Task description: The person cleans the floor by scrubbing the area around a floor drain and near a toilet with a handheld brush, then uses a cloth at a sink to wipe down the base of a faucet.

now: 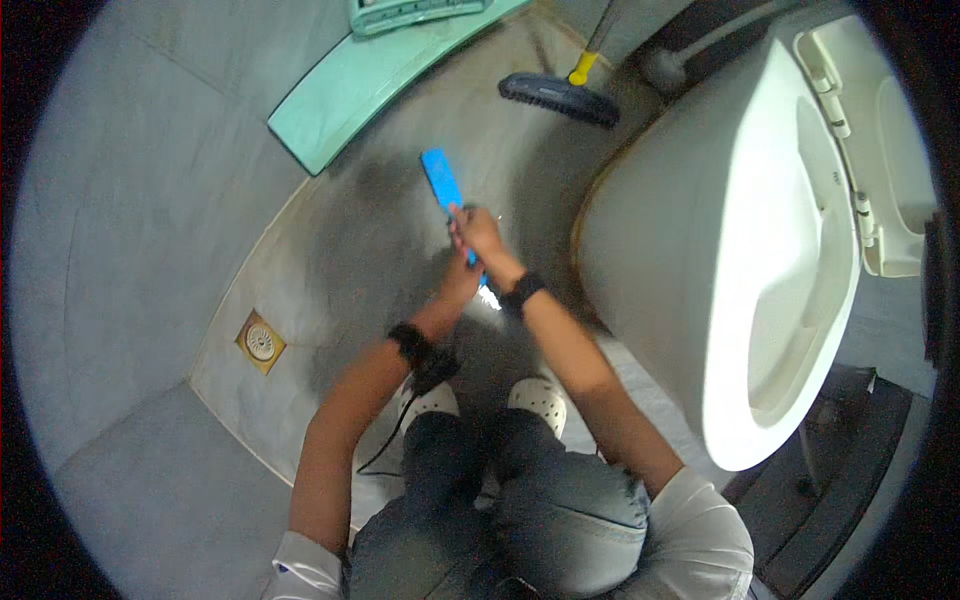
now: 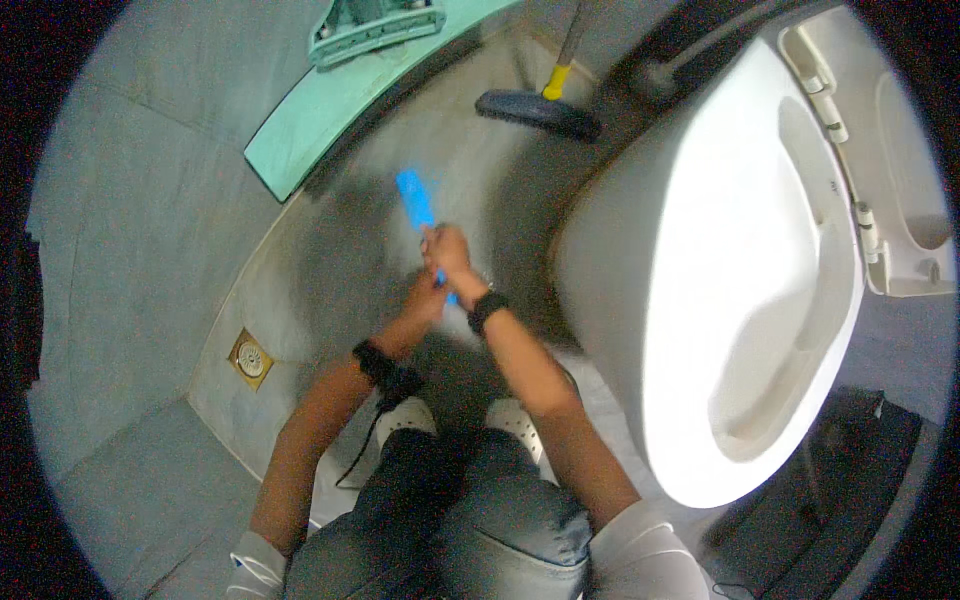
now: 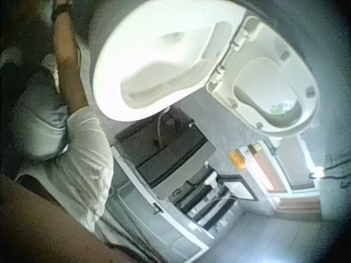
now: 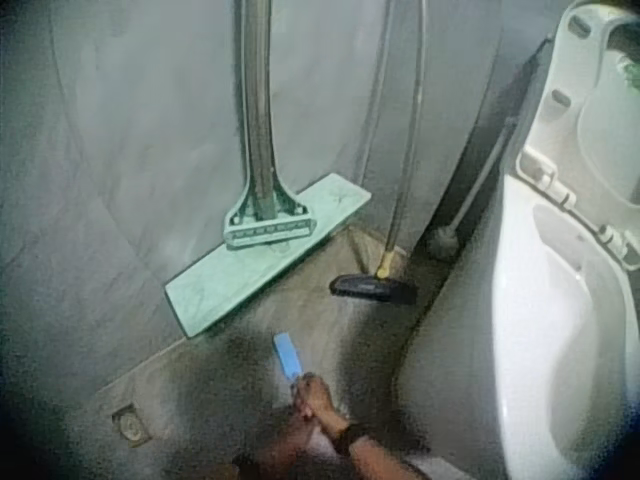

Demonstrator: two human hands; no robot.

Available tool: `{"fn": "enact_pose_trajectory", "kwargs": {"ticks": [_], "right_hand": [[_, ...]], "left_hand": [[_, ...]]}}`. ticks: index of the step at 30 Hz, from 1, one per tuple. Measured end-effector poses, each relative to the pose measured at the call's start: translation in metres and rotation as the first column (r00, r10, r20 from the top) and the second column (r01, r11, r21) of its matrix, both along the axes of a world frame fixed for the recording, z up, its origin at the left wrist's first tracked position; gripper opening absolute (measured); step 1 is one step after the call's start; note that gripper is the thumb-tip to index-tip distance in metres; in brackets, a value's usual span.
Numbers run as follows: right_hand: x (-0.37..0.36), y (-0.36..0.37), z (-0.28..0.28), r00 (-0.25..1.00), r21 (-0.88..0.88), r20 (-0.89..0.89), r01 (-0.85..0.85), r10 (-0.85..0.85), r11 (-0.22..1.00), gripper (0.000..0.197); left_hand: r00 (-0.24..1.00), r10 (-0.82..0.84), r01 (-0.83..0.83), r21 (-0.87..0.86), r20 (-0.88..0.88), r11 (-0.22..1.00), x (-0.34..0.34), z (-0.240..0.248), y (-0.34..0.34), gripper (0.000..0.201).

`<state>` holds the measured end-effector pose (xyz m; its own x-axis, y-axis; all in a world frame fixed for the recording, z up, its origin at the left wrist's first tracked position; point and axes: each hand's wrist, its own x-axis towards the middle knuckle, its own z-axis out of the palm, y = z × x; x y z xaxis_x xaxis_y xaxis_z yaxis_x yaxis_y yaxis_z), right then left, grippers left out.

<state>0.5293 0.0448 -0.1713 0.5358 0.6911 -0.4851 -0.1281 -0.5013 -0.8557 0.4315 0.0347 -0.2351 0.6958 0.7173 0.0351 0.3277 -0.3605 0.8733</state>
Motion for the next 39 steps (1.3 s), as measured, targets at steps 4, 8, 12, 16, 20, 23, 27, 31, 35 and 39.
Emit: {"fn": "enact_pose_trajectory", "kwargs": {"ticks": [4,8,12,16,20,23,27,31,35,39], "right_hand": [[-0.029,-0.056,0.001,0.999,-0.092,0.034,0.005,-0.002,0.996,0.036],[-0.050,-0.065,0.016,0.999,-0.131,0.034,0.034,-0.029,0.991,0.035],[-0.014,-0.047,0.012,0.996,-0.094,0.082,0.039,-0.031,0.995,0.033],[-0.009,-0.027,0.013,0.999,-0.071,0.004,0.039,-0.039,0.997,0.035],[-0.025,-0.049,0.014,0.996,-0.062,-0.045,0.074,-0.077,0.995,0.038],[-0.041,-0.078,0.017,0.991,-0.058,-0.093,0.090,-0.095,0.994,0.037],[-0.054,-0.088,0.024,0.984,-0.141,-0.118,0.119,-0.136,0.983,0.031],[-0.030,-0.076,0.003,0.996,-0.090,0.085,0.044,-0.036,0.995,0.032],[-0.012,-0.051,0.012,0.995,-0.076,0.003,0.102,-0.102,0.992,0.032],[-0.015,-0.054,0.017,0.989,-0.096,-0.103,0.099,-0.108,0.990,0.030]], "left_hand": [[0.890,-0.361,0.058,-0.717,-0.278,0.695,-0.034,0.049,-0.032,0.035],[0.966,-0.253,0.138,-0.711,-0.058,0.689,-0.054,0.037,-0.052,0.041],[0.995,-0.063,0.102,-0.788,0.080,0.607,-0.013,0.075,-0.027,0.025],[0.964,-0.244,0.025,-0.879,-0.105,0.476,-0.014,0.079,0.002,0.031],[0.909,-0.395,0.080,-0.876,-0.131,0.475,-0.028,0.091,-0.007,0.027],[0.951,-0.303,0.200,-0.869,0.062,0.452,-0.045,0.106,-0.033,0.021],[0.924,-0.375,0.229,-0.897,0.079,0.377,-0.061,0.074,-0.043,0.024],[0.917,-0.229,0.386,-0.870,0.327,0.305,-0.041,0.064,-0.033,0.020],[0.904,-0.412,0.105,-0.872,-0.117,0.478,-0.021,0.072,-0.005,0.019],[0.950,-0.310,0.197,-0.831,0.032,0.520,-0.032,0.058,-0.025,0.034]]}}
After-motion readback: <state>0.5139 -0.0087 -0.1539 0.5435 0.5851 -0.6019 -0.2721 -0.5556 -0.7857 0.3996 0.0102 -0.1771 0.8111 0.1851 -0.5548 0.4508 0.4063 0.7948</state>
